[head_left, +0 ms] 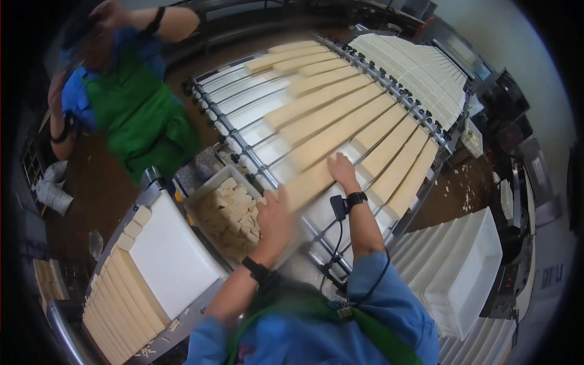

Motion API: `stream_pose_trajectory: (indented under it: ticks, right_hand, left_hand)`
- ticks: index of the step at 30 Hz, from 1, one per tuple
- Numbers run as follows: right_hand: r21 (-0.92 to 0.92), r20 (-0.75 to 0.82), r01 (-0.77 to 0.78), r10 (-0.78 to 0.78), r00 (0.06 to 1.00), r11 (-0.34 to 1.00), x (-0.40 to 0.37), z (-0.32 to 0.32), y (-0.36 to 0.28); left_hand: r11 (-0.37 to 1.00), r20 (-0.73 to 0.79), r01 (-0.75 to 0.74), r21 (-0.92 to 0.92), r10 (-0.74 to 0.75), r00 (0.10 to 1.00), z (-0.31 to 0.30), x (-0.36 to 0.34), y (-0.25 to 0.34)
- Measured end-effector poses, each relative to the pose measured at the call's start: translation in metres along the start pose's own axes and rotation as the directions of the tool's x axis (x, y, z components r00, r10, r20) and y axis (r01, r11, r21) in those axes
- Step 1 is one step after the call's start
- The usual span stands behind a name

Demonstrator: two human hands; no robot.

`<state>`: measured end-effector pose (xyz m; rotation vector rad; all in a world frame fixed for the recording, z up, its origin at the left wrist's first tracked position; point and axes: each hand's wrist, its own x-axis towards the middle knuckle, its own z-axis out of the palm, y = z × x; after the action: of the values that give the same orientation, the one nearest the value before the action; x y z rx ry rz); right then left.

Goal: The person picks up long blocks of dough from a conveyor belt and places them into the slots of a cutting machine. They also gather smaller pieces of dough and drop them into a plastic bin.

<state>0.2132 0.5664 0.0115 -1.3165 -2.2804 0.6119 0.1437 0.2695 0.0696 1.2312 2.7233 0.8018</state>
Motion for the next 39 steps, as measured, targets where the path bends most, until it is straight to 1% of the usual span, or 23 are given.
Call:
stream_pose_trajectory:
  ticks: [2, 3, 5, 6, 7, 8, 9, 13, 14, 15, 16, 17, 18, 20, 22, 24, 26, 28, 31, 34, 36, 38, 39]
  right_hand:
    - [-0.367, 0.170, 0.013, 0.054, 0.984, 0.930, 0.018, -0.003, 0.009]
    - [-0.367, 0.172, 0.014, 0.054, 0.984, 0.930, 0.020, -0.006, 0.010]
    - [-0.482, -0.104, 0.078, -0.146, 0.984, 0.873, 0.014, -0.009, 0.015]
    - [-0.483, -0.099, 0.079, -0.144, 0.985, 0.872, 0.007, -0.009, 0.015]
    - [-0.460, -0.152, 0.140, -0.233, 0.961, 0.877, -0.004, -0.007, 0.015]
    - [-0.440, -0.206, 0.204, -0.319, 0.925, 0.875, -0.016, -0.006, 0.014]
    - [-0.411, -0.186, 0.262, -0.362, 0.913, 0.873, -0.034, -0.007, 0.009]
    - [-0.118, -0.020, 0.428, -0.433, 0.901, 0.896, -0.089, 0.008, -0.001]
    - [-0.010, 0.028, 0.495, -0.494, 0.869, 0.869, -0.099, 0.011, -0.007]
    - [-0.006, 0.163, 0.473, -0.466, 0.870, 0.881, -0.106, 0.015, -0.010]
    - [0.015, 0.194, 0.495, -0.488, 0.851, 0.869, -0.110, 0.017, -0.012]
    - [-0.078, 0.218, 0.497, -0.472, 0.854, 0.864, -0.111, 0.016, -0.013]
    - [-0.172, 0.235, 0.500, -0.458, 0.857, 0.849, -0.110, 0.014, -0.015]
    - [-0.154, 0.240, 0.535, -0.494, 0.836, 0.831, -0.110, 0.021, -0.009]
    - [-0.153, 0.215, 0.484, -0.449, 0.867, 0.861, -0.111, 0.022, -0.012]
    - [-0.149, 0.189, 0.492, -0.464, 0.865, 0.858, -0.116, 0.020, -0.018]
    - [-0.137, 0.160, 0.496, -0.475, 0.865, 0.857, -0.125, 0.022, -0.043]
    - [-0.028, 0.130, 0.565, -0.558, 0.820, 0.825, -0.142, 0.016, -0.087]
    - [0.173, 0.164, 0.679, -0.700, 0.695, 0.714, -0.183, 0.029, -0.168]
    - [0.411, 0.162, 0.745, -0.846, 0.507, 0.525, -0.241, 0.070, -0.240]
    - [0.600, 0.184, 0.738, -0.951, 0.250, 0.310, -0.286, 0.082, -0.287]
    - [0.684, 0.128, 0.706, -0.983, 0.131, 0.184, -0.334, 0.101, -0.335]
    - [0.769, 0.099, 0.635, -0.995, 0.006, 0.080, -0.356, 0.112, -0.358]
  left_hand:
    - [0.998, 0.087, -0.054, 0.028, 0.051, 0.995, 0.009, 0.025, 0.017]
    - [0.998, 0.118, -0.059, -0.016, 0.060, 0.991, 0.014, 0.033, 0.022]
    - [0.994, 0.051, -0.048, -0.095, 0.053, 0.997, 0.043, 0.045, 0.036]
    - [0.984, -0.020, -0.046, -0.175, 0.043, 0.999, 0.060, 0.050, 0.039]
    - [0.983, -0.019, -0.042, -0.176, 0.039, 0.999, 0.073, 0.053, 0.039]
    - [0.946, 0.005, 0.042, -0.322, -0.042, 0.999, 0.084, 0.055, 0.038]
    - [0.880, 0.040, 0.124, -0.458, -0.119, 0.992, 0.091, 0.057, 0.036]
    - [0.795, 0.092, 0.286, -0.534, -0.281, 0.955, 0.097, 0.058, 0.030]
    - [0.804, 0.050, 0.232, -0.548, -0.245, 0.968, 0.096, 0.059, 0.030]
    - [0.812, 0.004, 0.182, -0.555, -0.216, 0.976, 0.093, 0.057, 0.028]
    - [0.808, -0.003, 0.215, -0.549, -0.259, 0.966, 0.090, 0.057, 0.027]
    - [0.811, 0.021, 0.233, -0.537, -0.263, 0.965, 0.088, 0.059, 0.027]
    - [0.812, 0.044, 0.247, -0.528, -0.265, 0.963, 0.085, 0.057, 0.025]
    - [0.789, -0.004, 0.238, -0.566, -0.292, 0.957, 0.077, 0.047, 0.017]
    - [0.765, -0.055, 0.219, -0.605, -0.315, 0.947, 0.061, 0.031, 0.002]
    - [0.756, -0.235, 0.077, -0.650, -0.296, 0.926, 0.036, 0.001, -0.023]
    - [0.785, -0.244, 0.117, -0.608, -0.325, 0.914, 0.010, -0.038, -0.063]
    - [0.988, -0.479, -0.008, -0.152, -0.067, 0.875, -0.013, -0.085, -0.108]
    - [0.991, -0.571, -0.060, -0.119, -0.019, 0.821, -0.039, -0.159, -0.178]
    - [0.994, -0.645, 0.106, 0.003, -0.079, 0.760, -0.066, -0.247, -0.229]
    - [0.935, -0.746, 0.353, 0.027, -0.216, 0.630, -0.067, -0.303, -0.255]
    - [0.728, -0.807, 0.641, -0.242, -0.518, 0.283, -0.065, -0.344, -0.277]
    - [0.713, -0.814, 0.655, -0.249, -0.521, 0.257, -0.068, -0.359, -0.291]
